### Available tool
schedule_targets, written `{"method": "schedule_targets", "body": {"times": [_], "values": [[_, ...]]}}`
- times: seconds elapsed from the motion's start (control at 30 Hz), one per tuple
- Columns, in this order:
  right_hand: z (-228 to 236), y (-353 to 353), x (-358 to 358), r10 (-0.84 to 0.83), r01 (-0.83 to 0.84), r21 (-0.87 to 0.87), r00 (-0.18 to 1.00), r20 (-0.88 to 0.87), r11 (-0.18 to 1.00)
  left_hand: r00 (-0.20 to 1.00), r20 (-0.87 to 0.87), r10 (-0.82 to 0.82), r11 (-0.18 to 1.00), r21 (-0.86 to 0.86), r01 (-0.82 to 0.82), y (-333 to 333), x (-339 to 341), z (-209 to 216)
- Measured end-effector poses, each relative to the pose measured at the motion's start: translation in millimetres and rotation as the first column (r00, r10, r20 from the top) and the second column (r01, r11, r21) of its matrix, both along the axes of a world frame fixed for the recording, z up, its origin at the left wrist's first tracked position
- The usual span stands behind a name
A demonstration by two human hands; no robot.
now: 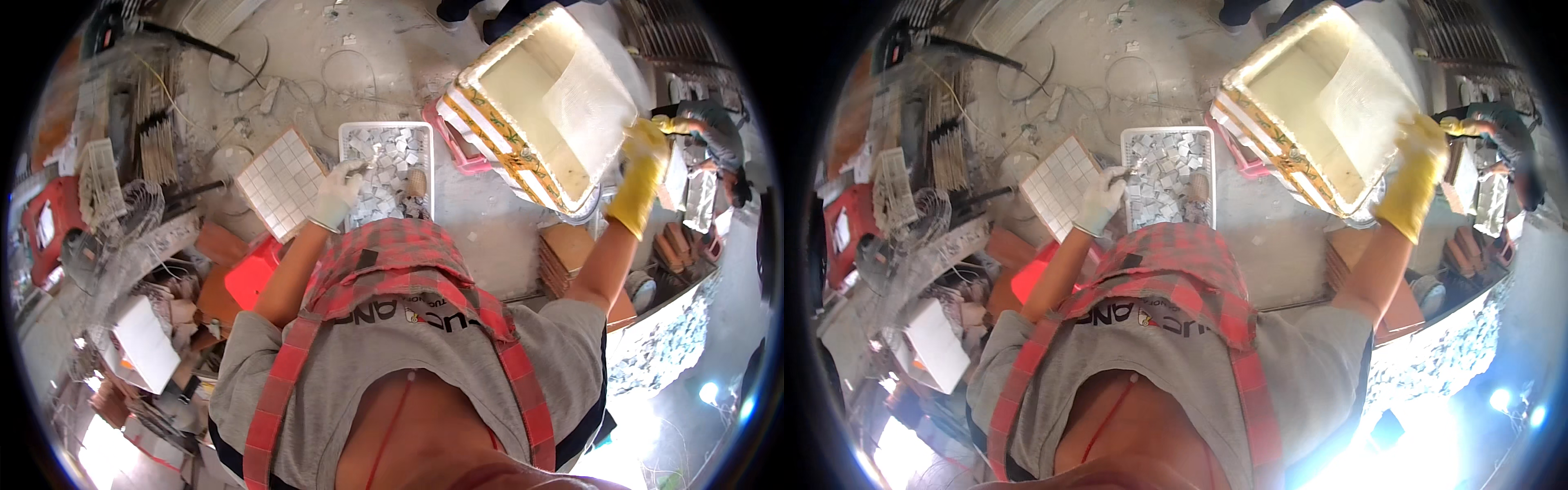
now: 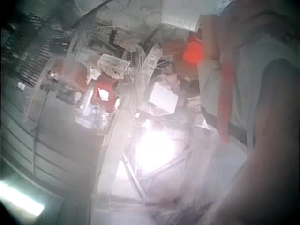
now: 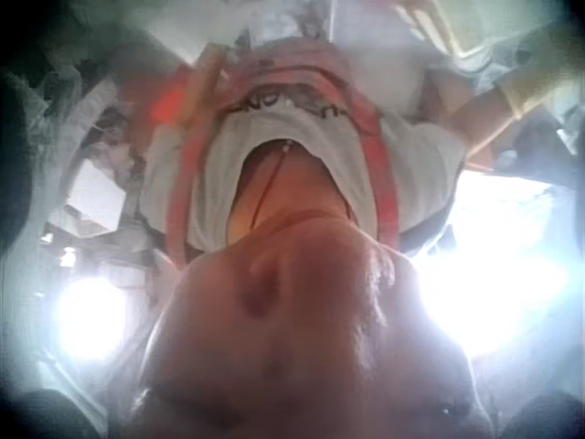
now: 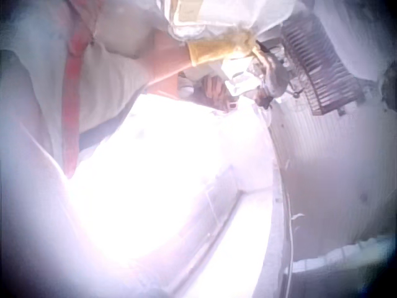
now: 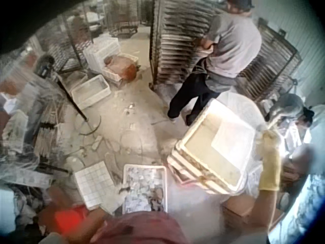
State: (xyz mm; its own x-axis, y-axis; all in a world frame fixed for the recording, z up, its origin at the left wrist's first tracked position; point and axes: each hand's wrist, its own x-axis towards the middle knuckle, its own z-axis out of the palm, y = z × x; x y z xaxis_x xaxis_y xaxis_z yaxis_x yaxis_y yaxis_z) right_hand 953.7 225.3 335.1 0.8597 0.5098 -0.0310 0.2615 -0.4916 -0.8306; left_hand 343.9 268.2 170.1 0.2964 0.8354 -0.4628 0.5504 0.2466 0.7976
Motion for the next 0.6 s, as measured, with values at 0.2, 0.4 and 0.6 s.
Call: {"method": "schedule_targets", "body": {"times": [0.2, 0.4, 0.6], "values": [[152.4, -19.5, -133.2, 0.31, -0.304, -0.065, 0.944, 0.11, 0.95, 0.936, 0.28, 0.212, 0.954, -0.267, -0.136, -28.8, -80.3, -33.4], [37.9, 11.3, -222.2, 0.698, -0.752, -0.007, 0.615, -0.366, 0.659, 0.856, 0.447, 0.261, 0.911, -0.408, -0.065, -63.3, -174.7, -76.4], [-197.1, 46.6, -412.1, 0.68, -0.916, 0.05, 0.258, -0.686, 0.398, 0.743, 0.338, 0.578, 0.696, -0.679, -0.234, -134.3, -325.0, -90.7]]}}
